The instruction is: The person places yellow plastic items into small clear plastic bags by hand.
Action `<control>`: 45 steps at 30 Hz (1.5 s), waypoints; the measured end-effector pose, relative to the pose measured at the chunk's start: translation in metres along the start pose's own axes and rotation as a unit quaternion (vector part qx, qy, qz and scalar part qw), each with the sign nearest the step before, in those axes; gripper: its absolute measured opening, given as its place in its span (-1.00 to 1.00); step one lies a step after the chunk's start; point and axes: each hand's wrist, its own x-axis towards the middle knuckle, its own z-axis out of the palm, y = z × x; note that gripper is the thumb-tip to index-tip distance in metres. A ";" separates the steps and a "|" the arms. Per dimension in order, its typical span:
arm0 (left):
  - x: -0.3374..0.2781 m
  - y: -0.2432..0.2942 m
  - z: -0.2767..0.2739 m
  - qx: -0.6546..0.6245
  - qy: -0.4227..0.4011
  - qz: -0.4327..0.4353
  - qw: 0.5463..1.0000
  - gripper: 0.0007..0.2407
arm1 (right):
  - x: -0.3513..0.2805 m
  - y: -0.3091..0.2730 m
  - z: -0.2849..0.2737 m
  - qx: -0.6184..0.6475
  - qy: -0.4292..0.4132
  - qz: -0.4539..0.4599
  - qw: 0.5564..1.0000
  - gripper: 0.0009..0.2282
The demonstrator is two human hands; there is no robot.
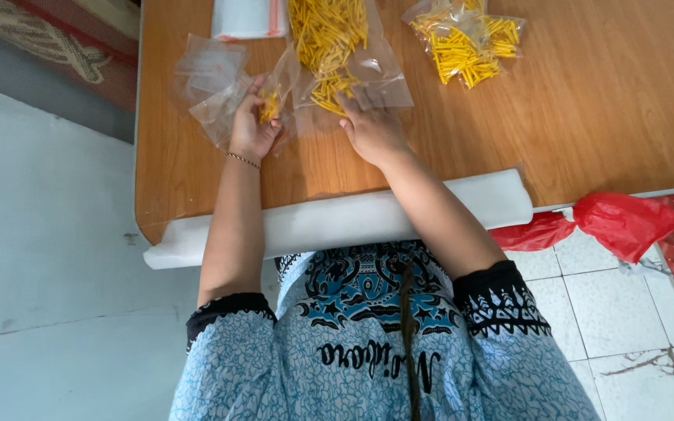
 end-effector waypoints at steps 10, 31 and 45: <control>0.007 0.002 -0.008 0.039 0.003 0.013 0.999 -0.67 | 0.012 -0.006 -0.014 -0.002 -0.123 0.053 0.991 -0.42; -0.060 0.035 0.033 0.777 -0.136 -0.054 0.612 -0.65 | 0.017 -0.005 -0.035 0.063 -0.092 0.011 0.994 -0.38; -0.069 0.023 0.051 0.765 -0.052 0.174 0.617 -0.56 | 0.013 0.010 -0.026 0.134 0.056 -0.052 0.988 -0.65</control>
